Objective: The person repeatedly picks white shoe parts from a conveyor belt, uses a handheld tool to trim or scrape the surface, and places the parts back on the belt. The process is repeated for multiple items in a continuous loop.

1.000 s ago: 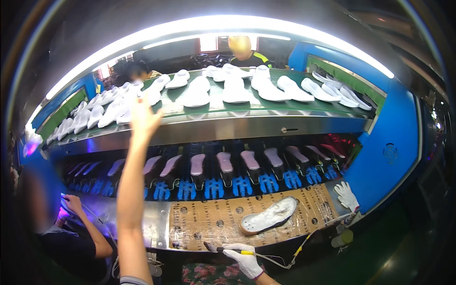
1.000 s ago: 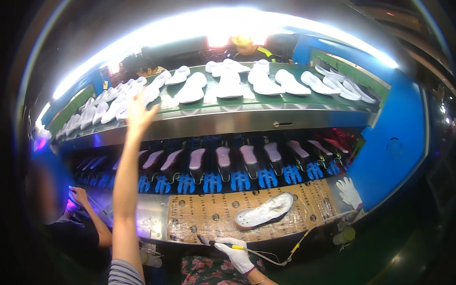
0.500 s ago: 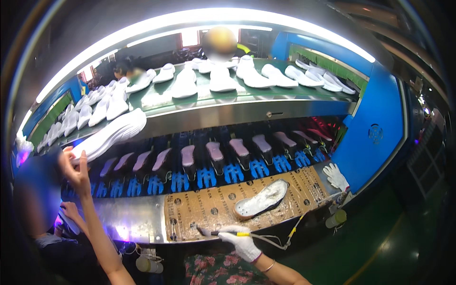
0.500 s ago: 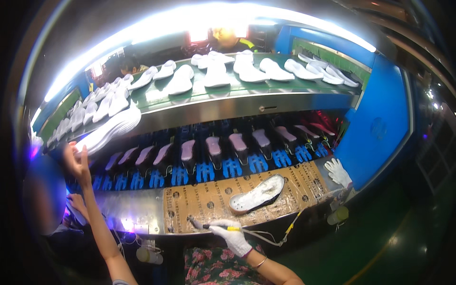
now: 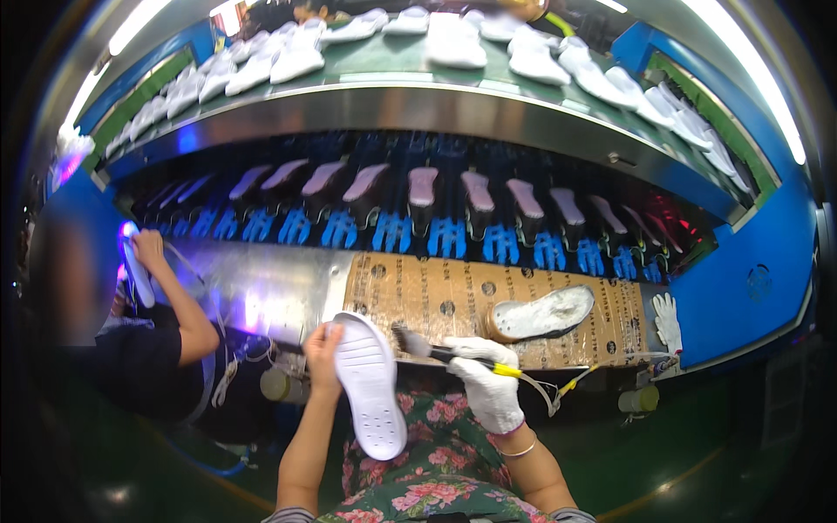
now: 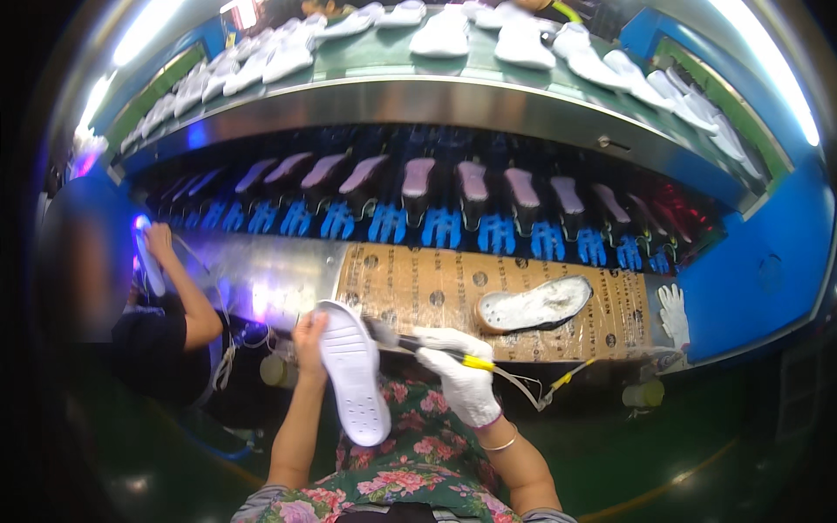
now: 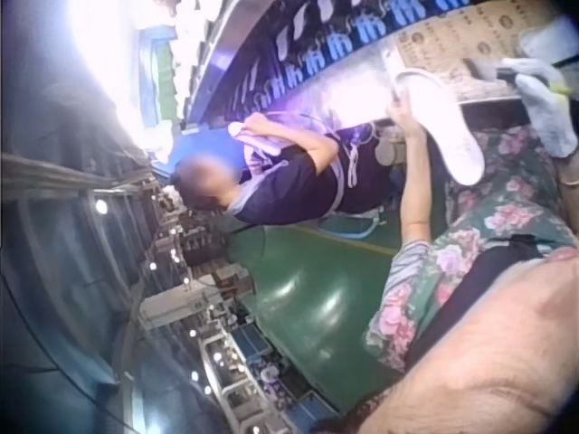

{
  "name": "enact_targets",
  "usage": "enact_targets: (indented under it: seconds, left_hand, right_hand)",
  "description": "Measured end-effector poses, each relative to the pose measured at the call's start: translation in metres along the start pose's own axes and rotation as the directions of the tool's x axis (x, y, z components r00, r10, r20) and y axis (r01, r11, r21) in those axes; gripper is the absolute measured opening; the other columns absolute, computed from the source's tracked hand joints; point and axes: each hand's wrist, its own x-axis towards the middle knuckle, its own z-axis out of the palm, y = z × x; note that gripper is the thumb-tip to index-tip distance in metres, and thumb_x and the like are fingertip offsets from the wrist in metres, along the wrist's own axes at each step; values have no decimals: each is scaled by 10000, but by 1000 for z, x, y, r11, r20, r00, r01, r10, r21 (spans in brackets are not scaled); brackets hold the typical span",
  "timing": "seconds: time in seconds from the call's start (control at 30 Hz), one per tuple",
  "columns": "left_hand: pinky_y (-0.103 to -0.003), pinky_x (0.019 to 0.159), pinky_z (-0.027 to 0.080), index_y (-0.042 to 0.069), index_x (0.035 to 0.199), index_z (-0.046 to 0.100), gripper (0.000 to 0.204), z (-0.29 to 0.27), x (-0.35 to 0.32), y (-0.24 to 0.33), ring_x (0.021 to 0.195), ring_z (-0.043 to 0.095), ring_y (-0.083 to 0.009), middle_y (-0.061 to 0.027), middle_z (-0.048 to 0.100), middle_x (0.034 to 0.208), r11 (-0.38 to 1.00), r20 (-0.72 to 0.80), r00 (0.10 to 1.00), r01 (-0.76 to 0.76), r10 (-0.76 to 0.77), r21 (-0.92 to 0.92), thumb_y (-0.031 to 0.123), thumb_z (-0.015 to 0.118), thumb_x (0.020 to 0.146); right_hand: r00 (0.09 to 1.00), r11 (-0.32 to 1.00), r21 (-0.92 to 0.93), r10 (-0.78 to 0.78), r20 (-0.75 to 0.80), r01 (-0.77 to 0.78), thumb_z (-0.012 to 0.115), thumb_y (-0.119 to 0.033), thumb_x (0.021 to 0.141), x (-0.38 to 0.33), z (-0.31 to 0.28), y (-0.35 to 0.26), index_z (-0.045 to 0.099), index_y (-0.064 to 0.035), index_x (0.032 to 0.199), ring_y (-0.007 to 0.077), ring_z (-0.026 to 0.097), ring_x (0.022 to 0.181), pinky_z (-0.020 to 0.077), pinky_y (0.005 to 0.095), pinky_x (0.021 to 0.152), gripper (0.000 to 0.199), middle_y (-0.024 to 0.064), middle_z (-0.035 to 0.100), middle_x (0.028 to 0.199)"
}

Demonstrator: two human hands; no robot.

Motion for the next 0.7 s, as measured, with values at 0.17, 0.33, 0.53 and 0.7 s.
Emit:
enact_targets:
  seconds: [0.17, 0.33, 0.53, 0.7]
  left_hand:
    - [-371, 819, 591, -7, 1224, 662, 368, -15, -62, -78, 918, 731, -207, -114, 738, 1069, 743, 221, 819, 573, -529, -345, 307, 584, 1048]
    - [-543, 1105, 482, 1, 1584, 379, 1140, -11, -114, -57, 1257, 628, -457, -293, 577, 1446, 576, 649, 549, 792, -527, -203, 910, 228, 914]
    - [-536, 1163, 405, 85, 1639, 284, 1114, 22, -95, -40, 1379, 505, -394, -194, 470, 1542, 249, 707, 652, 758, -274, -603, 913, 132, 910]
    - [-481, 1229, 353, 154, 1677, 204, 985, 50, -90, -30, 1494, 412, -306, -114, 371, 1657, 445, 639, 760, 617, -121, -650, 845, 132, 978]
  right_hand:
    - [941, 928, -361, 33, 337, 97, 838, 2, 813, 3, 22, 12, 791, 13, 975, 237, 747, 1013, 581, 351, 916, 169, 156, 784, 1066]
    - [933, 888, -421, -28, 358, 188, 830, 7, 809, 12, 19, 26, 802, -15, 958, 231, 759, 970, 594, 348, 867, 154, 146, 795, 1048]
    - [842, 635, -579, -238, 483, 511, 840, -5, 751, 27, 24, 17, 800, -63, 973, 270, 759, 891, 594, 364, 795, 234, 137, 797, 1023]
    - [709, 392, -591, -377, 595, 705, 839, -9, 696, 45, 30, 21, 790, -67, 1051, 315, 755, 948, 592, 397, 828, 363, 137, 786, 1068]
